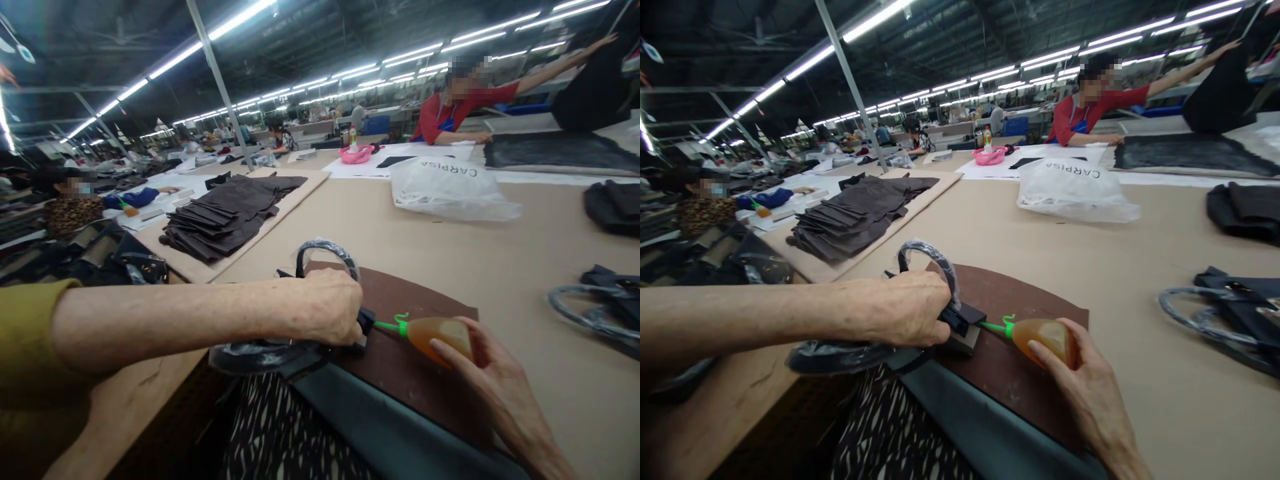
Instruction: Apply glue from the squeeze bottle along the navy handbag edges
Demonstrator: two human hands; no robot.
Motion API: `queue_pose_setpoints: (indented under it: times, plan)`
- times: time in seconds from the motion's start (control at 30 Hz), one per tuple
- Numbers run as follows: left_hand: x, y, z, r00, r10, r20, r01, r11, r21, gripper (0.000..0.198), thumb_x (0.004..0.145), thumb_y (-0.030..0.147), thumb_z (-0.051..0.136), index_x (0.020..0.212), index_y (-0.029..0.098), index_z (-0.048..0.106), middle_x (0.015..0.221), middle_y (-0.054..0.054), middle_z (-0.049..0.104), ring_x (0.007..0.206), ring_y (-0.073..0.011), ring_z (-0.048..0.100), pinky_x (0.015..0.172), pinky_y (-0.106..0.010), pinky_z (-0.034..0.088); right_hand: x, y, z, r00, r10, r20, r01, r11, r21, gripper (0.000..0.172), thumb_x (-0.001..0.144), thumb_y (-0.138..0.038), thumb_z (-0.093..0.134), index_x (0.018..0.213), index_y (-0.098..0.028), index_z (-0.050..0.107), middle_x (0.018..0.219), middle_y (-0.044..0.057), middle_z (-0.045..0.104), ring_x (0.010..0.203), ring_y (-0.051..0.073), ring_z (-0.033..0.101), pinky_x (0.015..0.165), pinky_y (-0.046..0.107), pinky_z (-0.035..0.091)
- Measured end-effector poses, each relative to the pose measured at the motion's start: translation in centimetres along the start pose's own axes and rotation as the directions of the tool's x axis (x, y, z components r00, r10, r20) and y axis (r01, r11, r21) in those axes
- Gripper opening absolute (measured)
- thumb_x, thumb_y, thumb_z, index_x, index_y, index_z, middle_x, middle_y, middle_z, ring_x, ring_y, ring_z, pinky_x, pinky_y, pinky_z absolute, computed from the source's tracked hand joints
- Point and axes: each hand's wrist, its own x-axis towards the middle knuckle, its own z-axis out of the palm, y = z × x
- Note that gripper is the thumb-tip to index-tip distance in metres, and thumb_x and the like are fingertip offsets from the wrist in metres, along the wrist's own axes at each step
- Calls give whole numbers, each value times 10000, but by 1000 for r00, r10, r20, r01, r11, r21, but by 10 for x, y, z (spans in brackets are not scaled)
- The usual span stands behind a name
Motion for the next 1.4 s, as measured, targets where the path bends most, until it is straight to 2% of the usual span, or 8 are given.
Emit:
queue_pose_setpoints:
  times: [0.1, 0.2, 0.3, 0.4, 0.63, 0.87, 1.13, 1.4]
  plan:
    - [5, -5, 7, 998, 4, -65, -5, 1000, -14, 281, 641, 298, 557, 789, 84, 665, 710, -109, 647, 568, -196, 574, 435, -262, 371, 0, 1, 1, 1000, -8, 0, 8, 1000, -6, 624, 650, -649, 626, 1103, -227, 544, 939, 46, 641, 841, 283, 609, 740, 379, 472]
    - [10, -13, 22, 981, 39, -190, -42, 999, -10, 302, 680, 345, 512, 784, 101, 657, 718, -110, 643, 629, -214, 590, 519, -284, 414, -2, 2, 2, 1000, -14, 4, 14, 1000, -11, 618, 633, -653, 639, 1081, -236, 552, 912, 41, 645, 835, 286, 611, 749, 387, 467]
    - [13, -21, 37, 970, 57, -236, -67, 997, -35, 314, 708, 381, 494, 788, 120, 651, 779, -109, 650, 705, -224, 600, 599, -297, 440, -4, 2, 2, 1000, -11, 4, 11, 1000, -12, 617, 621, -664, 637, 1062, -240, 559, 860, 39, 651, 788, 284, 618, 712, 384, 476]
    - [10, -26, 48, 970, 45, -238, -70, 992, -101, 305, 709, 403, 502, 779, 138, 634, 790, -89, 643, 714, -217, 594, 608, -292, 435, -6, 4, 1, 1000, -7, 4, 7, 1000, -13, 600, 636, -656, 630, 1061, -237, 560, 855, 36, 655, 776, 274, 623, 679, 361, 480]
    - [-15, -20, 55, 991, -13, -133, -17, 975, -222, 207, 704, 352, 477, 711, 165, 567, 722, -56, 607, 657, -188, 557, 569, -279, 402, -13, 10, 0, 999, -2, 45, 2, 1000, 1, 615, 627, -639, 657, 1076, -228, 563, 920, 38, 660, 841, 267, 617, 687, 326, 487]
    - [-22, -20, 65, 985, -47, -164, -2, 958, -288, 177, 730, 305, 449, 744, 165, 556, 766, -42, 608, 713, -180, 559, 630, -278, 403, -20, 9, -4, 995, -5, 100, 3, 1000, 16, 608, 647, -631, 657, 1104, -243, 556, 912, 33, 665, 798, 260, 629, 699, 347, 497]
    - [-29, -19, 76, 960, -30, -278, -71, 936, -345, 180, 727, 249, 454, 872, 192, 544, 883, -19, 574, 858, -187, 521, 783, -290, 400, -17, -2, 2, 1000, -16, 3, 16, 1000, -24, 603, 632, -660, 636, 1070, -255, 557, 883, 21, 655, 788, 263, 619, 682, 344, 482]
    - [-35, -18, 84, 965, -60, -254, -40, 927, -374, 222, 722, 211, 440, 930, 204, 518, 908, -1, 538, 824, -167, 484, 786, -297, 389, -22, -1, 0, 1000, 8, 4, -8, 999, -41, 629, 598, -677, 645, 1064, -259, 575, 862, 27, 666, 773, 272, 622, 664, 354, 487]
